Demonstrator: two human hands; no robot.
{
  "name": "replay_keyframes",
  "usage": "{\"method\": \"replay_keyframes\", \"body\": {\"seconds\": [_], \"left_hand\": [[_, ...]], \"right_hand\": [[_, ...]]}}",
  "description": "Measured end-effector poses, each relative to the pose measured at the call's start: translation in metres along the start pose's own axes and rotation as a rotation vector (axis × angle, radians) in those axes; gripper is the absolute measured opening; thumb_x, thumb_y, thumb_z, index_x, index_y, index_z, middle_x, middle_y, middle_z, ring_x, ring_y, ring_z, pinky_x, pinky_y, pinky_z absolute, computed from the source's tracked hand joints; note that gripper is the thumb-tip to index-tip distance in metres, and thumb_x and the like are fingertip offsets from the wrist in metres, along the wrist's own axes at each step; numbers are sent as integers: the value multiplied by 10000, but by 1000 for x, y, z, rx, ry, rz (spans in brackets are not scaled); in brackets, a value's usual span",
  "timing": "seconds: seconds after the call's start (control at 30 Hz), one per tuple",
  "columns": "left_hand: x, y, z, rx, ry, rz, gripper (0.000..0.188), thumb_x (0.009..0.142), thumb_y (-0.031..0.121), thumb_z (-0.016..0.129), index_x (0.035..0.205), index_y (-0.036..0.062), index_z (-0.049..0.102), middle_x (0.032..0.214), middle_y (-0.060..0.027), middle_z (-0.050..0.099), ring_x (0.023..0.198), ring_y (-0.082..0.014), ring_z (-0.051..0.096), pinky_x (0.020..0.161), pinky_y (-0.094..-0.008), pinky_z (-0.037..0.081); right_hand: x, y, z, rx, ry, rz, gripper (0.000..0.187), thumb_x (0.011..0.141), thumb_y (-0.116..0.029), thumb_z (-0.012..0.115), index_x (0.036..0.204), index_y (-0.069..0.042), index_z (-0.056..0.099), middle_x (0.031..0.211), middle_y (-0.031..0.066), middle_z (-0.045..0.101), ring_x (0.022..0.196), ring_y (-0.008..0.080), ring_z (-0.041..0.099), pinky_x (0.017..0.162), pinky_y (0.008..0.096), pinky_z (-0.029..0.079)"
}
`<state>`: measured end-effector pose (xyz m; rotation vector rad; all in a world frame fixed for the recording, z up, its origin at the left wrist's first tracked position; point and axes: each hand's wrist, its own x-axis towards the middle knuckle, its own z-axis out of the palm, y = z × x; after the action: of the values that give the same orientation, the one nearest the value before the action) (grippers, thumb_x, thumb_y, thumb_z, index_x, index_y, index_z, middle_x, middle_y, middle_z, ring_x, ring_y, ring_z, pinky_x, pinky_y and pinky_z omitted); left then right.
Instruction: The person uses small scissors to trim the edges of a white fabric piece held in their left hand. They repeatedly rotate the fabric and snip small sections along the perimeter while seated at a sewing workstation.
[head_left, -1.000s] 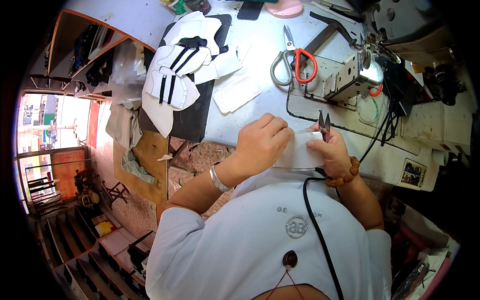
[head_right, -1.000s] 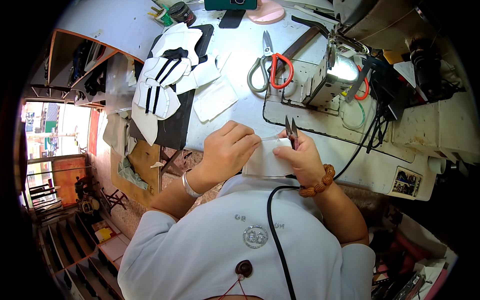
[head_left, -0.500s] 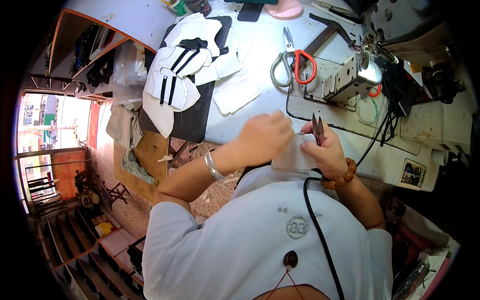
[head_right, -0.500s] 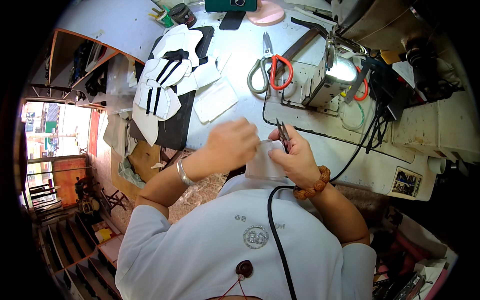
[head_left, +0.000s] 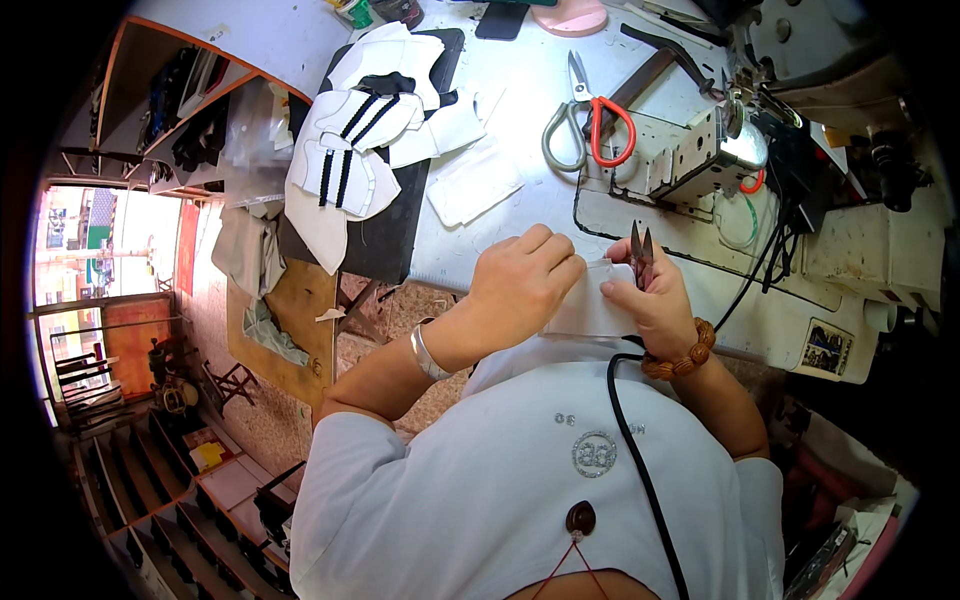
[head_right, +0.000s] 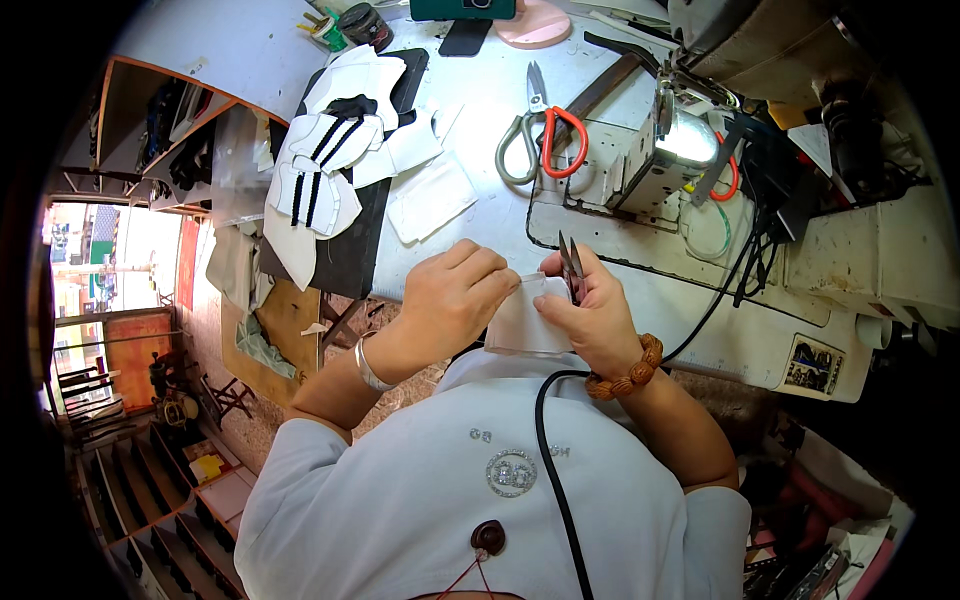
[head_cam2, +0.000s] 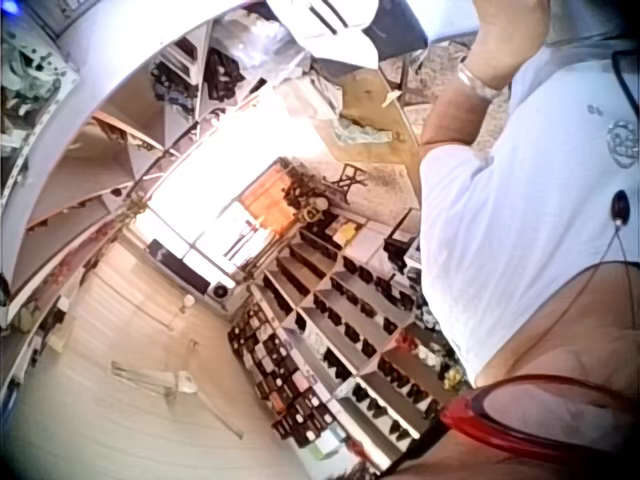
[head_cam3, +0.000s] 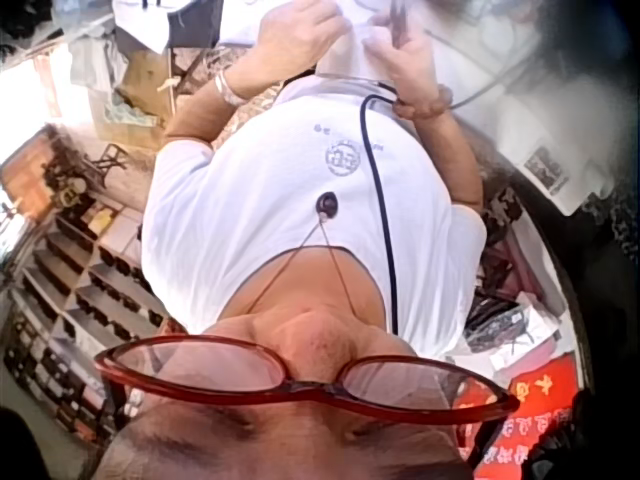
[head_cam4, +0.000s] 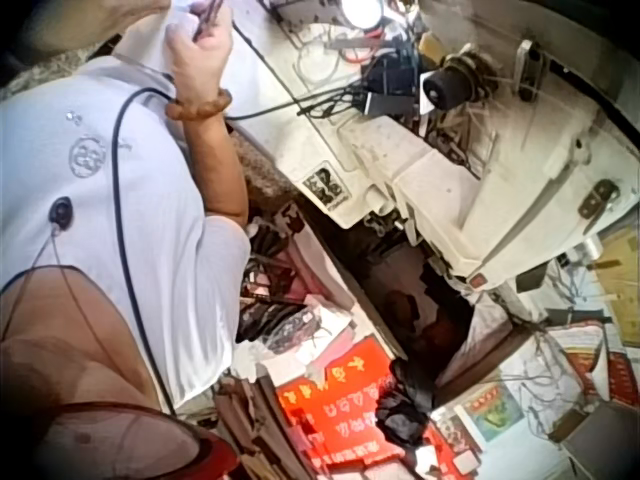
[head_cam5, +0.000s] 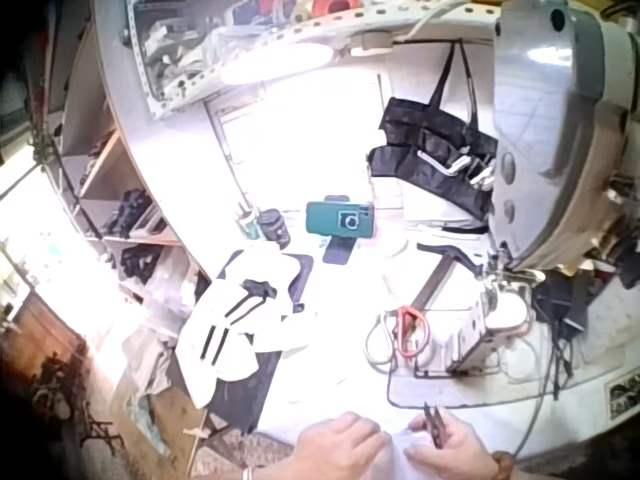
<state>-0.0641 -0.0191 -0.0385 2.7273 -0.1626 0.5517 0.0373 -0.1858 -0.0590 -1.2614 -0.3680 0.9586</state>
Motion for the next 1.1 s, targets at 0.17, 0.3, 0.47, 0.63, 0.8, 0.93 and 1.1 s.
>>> {"method": "replay_keyframes", "body": {"seconds": [0.17,0.3,0.47,0.63,0.8,0.93,1.1], "left_hand": [[3,-1,-2,61,-64,63,138,671,94,632,810,96,629,809,-7,571,728,-173,548,545,-278,448],[5,2,-4,157,-126,174,100,666,136,607,760,101,607,787,1,536,721,-164,521,534,-262,425],[4,2,6,131,-89,270,83,647,152,622,684,114,559,759,2,513,722,-165,515,533,-265,414],[15,-31,5,42,130,-64,94,638,87,621,650,103,529,696,-33,521,647,-221,515,502,-318,409],[7,-43,3,-111,41,-270,88,729,57,677,777,74,606,784,-51,573,721,-242,547,568,-316,445],[10,-17,-4,-583,-51,-305,191,768,65,688,951,63,635,951,-64,590,855,-219,561,678,-293,470],[14,-14,-1,-593,-151,-178,193,789,10,652,971,56,606,971,-60,575,904,-222,548,763,-297,454]], "right_hand": [[-2,-4,4,-111,3,-36,276,791,3,625,1038,-20,504,910,-6,524,825,42,480,729,202,426],[-3,-2,5,-218,-14,-2,287,785,11,603,1052,-8,500,913,-11,525,822,35,482,719,193,421],[-2,0,13,-206,-8,-22,306,776,23,585,1068,-6,500,906,-5,536,793,32,475,697,189,420],[-4,-2,1,21,35,98,326,771,40,602,1071,-26,491,844,-16,521,741,36,486,655,195,422],[-4,0,-4,92,34,89,336,774,44,609,1077,-36,487,829,-13,522,733,39,498,648,199,430],[-5,-5,-1,112,-10,135,372,777,47,614,1112,-33,474,872,16,560,782,53,540,677,208,452],[-7,-9,5,160,-50,134,528,776,57,614,1251,-37,405,896,29,574,790,67,557,686,211,456]]}}
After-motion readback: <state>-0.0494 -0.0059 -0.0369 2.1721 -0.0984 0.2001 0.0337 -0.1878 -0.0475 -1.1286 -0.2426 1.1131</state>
